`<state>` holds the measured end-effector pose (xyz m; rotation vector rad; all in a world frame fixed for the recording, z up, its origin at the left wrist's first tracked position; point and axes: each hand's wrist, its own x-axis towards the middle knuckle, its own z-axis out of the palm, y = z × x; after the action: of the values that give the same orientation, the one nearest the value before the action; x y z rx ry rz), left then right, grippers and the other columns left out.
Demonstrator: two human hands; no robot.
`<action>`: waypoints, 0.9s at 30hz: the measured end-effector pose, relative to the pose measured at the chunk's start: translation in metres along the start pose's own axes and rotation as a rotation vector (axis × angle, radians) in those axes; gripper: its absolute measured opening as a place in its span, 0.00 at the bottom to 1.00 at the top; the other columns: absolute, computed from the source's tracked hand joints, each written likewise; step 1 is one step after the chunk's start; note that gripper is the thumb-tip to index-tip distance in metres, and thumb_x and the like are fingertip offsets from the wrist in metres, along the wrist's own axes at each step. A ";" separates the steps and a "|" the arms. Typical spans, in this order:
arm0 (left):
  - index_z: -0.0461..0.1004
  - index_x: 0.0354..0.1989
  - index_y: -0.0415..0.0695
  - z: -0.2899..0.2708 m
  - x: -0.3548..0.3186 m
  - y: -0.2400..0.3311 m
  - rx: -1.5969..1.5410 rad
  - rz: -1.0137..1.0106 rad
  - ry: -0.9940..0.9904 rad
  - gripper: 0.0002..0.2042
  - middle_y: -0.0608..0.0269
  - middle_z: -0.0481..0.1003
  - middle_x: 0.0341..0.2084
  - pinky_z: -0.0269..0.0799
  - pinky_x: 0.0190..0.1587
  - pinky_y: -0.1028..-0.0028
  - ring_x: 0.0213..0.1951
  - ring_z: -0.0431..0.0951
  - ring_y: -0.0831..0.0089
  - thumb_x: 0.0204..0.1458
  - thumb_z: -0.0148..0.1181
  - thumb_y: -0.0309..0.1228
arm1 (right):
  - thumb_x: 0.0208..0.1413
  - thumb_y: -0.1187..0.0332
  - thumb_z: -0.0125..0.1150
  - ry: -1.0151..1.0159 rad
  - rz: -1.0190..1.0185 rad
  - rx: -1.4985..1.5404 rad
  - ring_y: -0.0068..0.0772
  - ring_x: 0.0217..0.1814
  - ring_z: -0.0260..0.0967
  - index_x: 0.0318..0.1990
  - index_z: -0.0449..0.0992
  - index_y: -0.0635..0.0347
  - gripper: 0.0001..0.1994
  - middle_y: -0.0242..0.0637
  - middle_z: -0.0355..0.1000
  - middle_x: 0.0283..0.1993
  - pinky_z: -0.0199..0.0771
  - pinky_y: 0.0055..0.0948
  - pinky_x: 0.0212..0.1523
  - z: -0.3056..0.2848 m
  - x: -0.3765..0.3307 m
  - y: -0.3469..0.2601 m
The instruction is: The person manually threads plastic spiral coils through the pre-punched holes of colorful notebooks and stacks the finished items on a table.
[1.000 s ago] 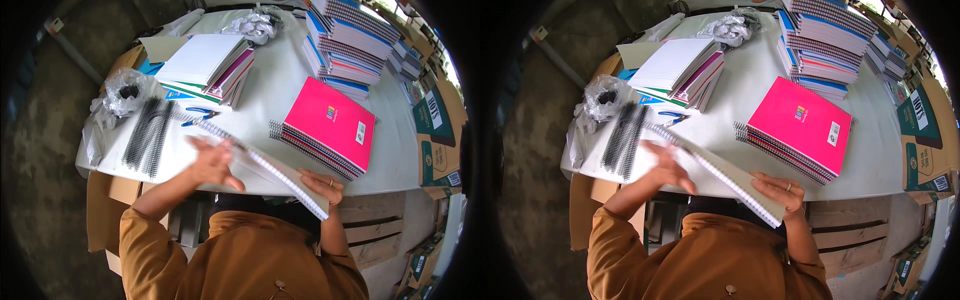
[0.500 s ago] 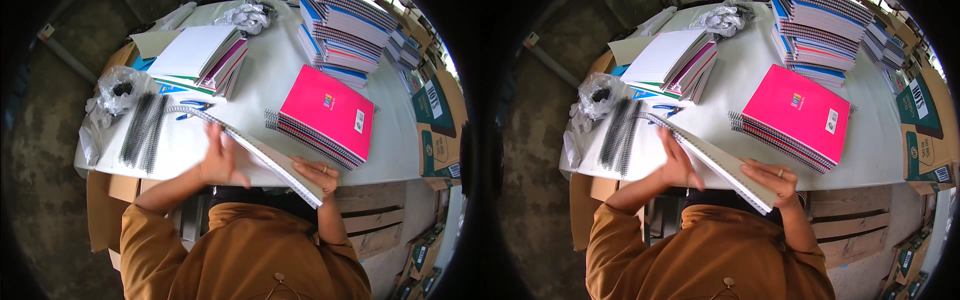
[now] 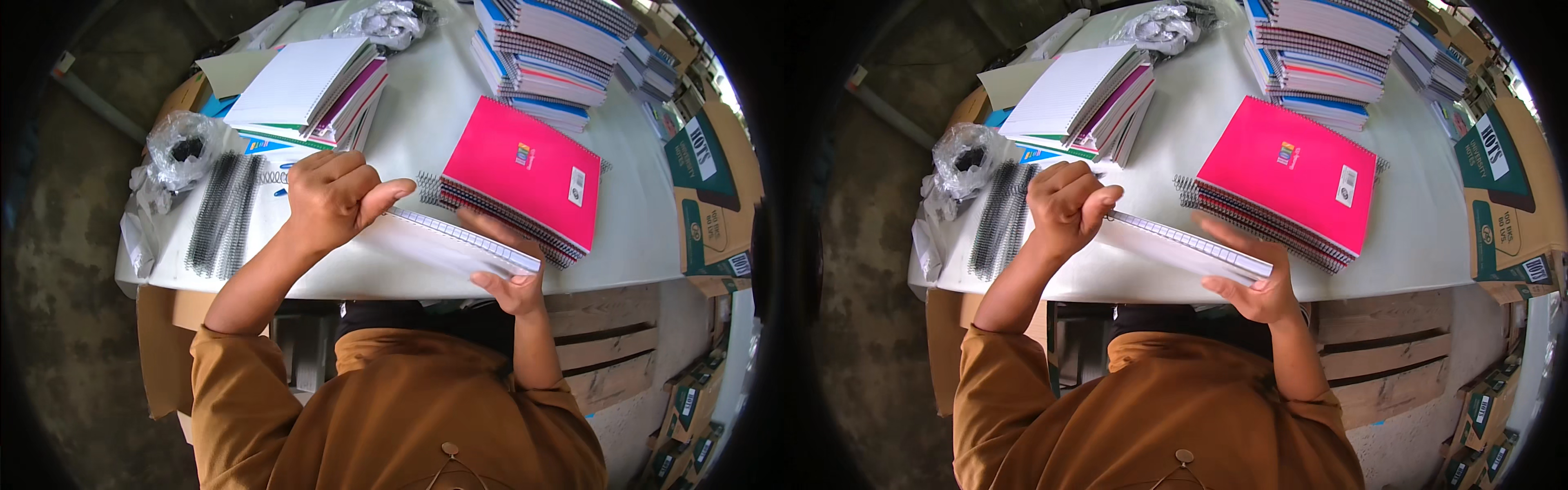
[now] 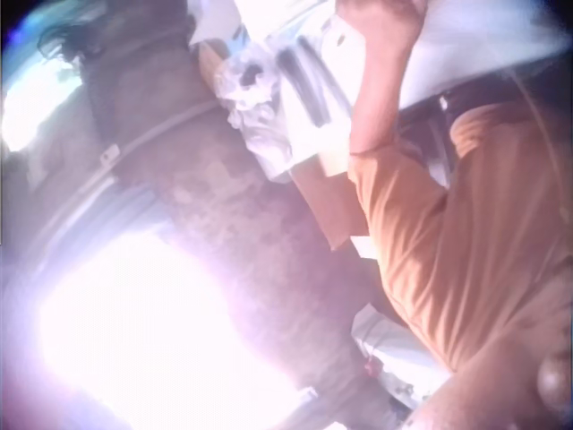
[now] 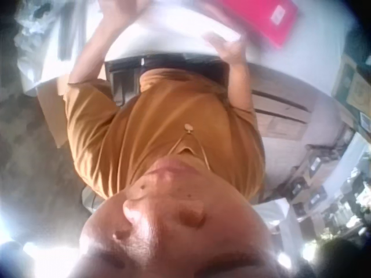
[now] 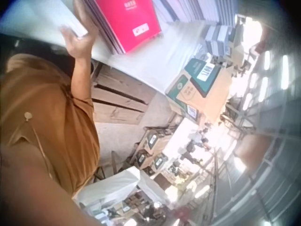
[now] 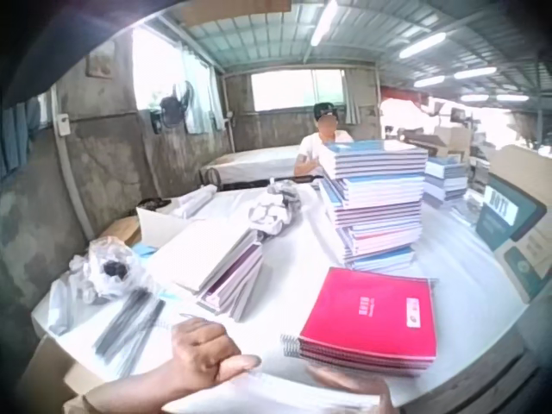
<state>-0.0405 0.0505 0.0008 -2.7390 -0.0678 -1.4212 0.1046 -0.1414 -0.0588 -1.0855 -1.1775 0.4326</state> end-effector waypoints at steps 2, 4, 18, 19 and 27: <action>0.62 0.10 0.49 0.003 0.003 0.005 0.010 0.000 0.008 0.22 0.69 0.60 0.09 0.55 0.18 0.74 0.15 0.63 0.71 0.41 0.62 0.50 | 0.50 0.78 0.57 0.155 -0.021 0.119 0.23 0.36 0.75 0.45 0.73 0.71 0.13 0.44 0.75 0.41 0.74 0.21 0.35 0.003 0.000 -0.001; 0.64 0.18 0.47 0.004 0.005 0.003 0.103 0.079 0.076 0.22 0.64 0.64 0.18 0.58 0.26 0.71 0.24 0.66 0.68 0.44 0.57 0.55 | 0.47 0.79 0.58 -0.110 -0.062 -0.206 0.30 0.41 0.75 0.46 0.73 0.70 0.16 0.44 0.74 0.44 0.74 0.23 0.41 -0.011 -0.002 0.000; 0.49 0.63 0.37 0.050 -0.085 -0.005 -0.142 0.048 0.396 0.49 0.35 0.42 0.62 0.27 0.62 0.45 0.64 0.40 0.38 0.43 0.39 0.70 | 0.48 0.76 0.54 -0.174 -0.419 -0.357 0.44 0.41 0.75 0.42 0.74 0.74 0.13 0.52 0.74 0.39 0.77 0.32 0.39 0.011 -0.014 -0.010; 0.49 0.62 0.38 0.046 -0.087 0.023 -0.162 0.040 0.232 0.49 0.35 0.41 0.62 0.24 0.61 0.45 0.64 0.39 0.38 0.43 0.39 0.71 | 0.48 0.76 0.54 -0.163 -0.423 -0.372 0.44 0.41 0.75 0.42 0.74 0.74 0.13 0.52 0.74 0.39 0.77 0.32 0.39 0.004 -0.013 -0.007; 0.45 0.63 0.36 0.061 -0.061 0.007 -0.078 0.084 0.416 0.52 0.40 0.41 0.63 0.24 0.62 0.45 0.64 0.36 0.39 0.41 0.39 0.71 | 0.42 0.75 0.63 -0.100 -0.457 -0.357 0.40 0.42 0.75 0.45 0.74 0.68 0.19 0.47 0.73 0.46 0.77 0.29 0.38 0.005 -0.017 -0.002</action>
<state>-0.0252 0.0466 -0.0847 -2.4044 0.1215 -1.9667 0.0930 -0.1533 -0.0660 -1.0602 -1.5825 -0.0853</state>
